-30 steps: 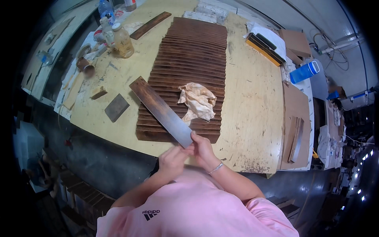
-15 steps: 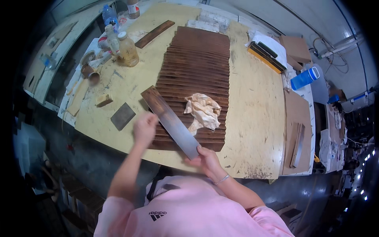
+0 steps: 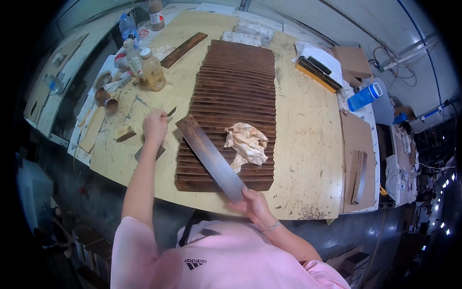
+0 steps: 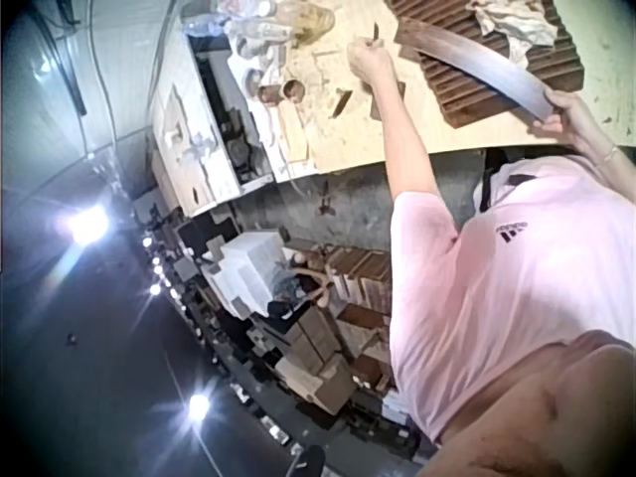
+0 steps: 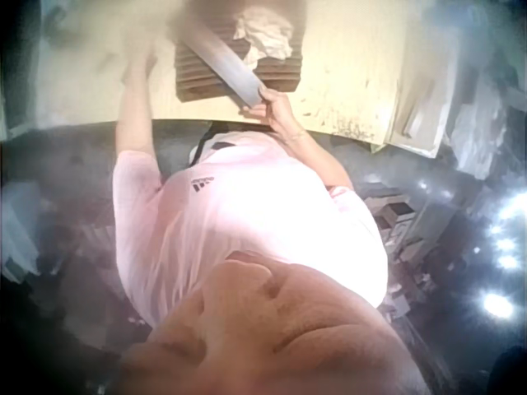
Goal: The person wipes a large slatted wood panel with a cloth, sands a smaller individual wood slat with a sanding block, and applies a substance to a small wooden joint using a piece of foam.
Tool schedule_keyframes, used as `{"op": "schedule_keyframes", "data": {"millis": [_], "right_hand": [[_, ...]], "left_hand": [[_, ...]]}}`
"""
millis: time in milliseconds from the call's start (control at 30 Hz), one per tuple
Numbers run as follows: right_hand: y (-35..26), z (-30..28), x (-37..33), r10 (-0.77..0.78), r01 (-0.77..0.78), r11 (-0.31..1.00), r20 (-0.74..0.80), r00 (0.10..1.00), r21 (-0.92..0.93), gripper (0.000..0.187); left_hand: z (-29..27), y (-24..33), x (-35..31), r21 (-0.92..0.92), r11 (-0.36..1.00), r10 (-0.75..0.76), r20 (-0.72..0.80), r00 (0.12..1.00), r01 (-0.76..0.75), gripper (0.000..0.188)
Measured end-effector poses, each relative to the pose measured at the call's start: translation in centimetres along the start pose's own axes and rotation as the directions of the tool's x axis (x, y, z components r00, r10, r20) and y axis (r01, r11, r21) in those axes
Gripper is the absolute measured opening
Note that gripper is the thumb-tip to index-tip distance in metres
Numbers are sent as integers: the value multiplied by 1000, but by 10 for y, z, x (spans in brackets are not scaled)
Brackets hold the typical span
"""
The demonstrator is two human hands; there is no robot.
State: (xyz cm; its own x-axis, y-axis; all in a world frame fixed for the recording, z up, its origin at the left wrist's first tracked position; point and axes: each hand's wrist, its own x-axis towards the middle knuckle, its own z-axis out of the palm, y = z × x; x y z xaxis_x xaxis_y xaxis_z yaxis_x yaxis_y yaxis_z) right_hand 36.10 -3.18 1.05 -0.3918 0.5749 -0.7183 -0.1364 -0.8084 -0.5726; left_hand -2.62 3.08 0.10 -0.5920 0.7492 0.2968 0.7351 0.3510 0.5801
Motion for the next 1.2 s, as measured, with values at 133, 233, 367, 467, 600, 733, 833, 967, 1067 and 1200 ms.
{"op": "schedule_keyframes", "data": {"millis": [133, 233, 367, 467, 600, 733, 833, 967, 1067, 1200], "right_hand": [[2, -1, -1, -1, 2, 999, -15, 1000, 44, 39], [3, -6, 3, 4, -6, 998, 47, 999, 57, 38], [-2, -11, 3, 47, -46, 999, 141, 989, -11, 38], [7, -16, 4, 100, -78, 992, 236, 967, -103, 39], [17, -17, 4, 186, -139, 978, 354, 916, -154, 41], [26, -2, 7, 168, -142, 986, 433, 885, -91, 43], [26, 31, 1, 146, -141, 989, 422, 895, -42, 41], [36, 49, 10, 125, -3, 977, 560, 819, -214, 27], [40, 30, 17, 86, 272, 796, 546, 833, -541, 13], [11, -31, -15, -116, 182, 840, 159, 980, -512, 19]], "left_hand": [[-7, 29, -31, -35, 970, 243, 144, 959, -240, 4], [0, 1, -29, 34, 995, 96, -83, 992, -94, 5], [-36, -35, -49, 48, 996, 85, -172, 981, -77, 6], [-63, -76, -77, 170, 985, 38, -176, 984, -7, 8], [-86, -108, -91, 310, 944, -86, -105, 991, 114, 16], [-78, -84, -91, 135, 983, -125, -24, 992, 128, 28], [-66, 3, -120, -519, 743, -207, 423, 882, 423, 46], [-42, 97, -164, -790, 418, 17, 501, 866, 449, 45], [-55, 93, -163, -656, 633, 126, 611, 781, 411, 38], [-79, 96, -176, -321, 915, 393, 568, 723, -245, 41]]}}
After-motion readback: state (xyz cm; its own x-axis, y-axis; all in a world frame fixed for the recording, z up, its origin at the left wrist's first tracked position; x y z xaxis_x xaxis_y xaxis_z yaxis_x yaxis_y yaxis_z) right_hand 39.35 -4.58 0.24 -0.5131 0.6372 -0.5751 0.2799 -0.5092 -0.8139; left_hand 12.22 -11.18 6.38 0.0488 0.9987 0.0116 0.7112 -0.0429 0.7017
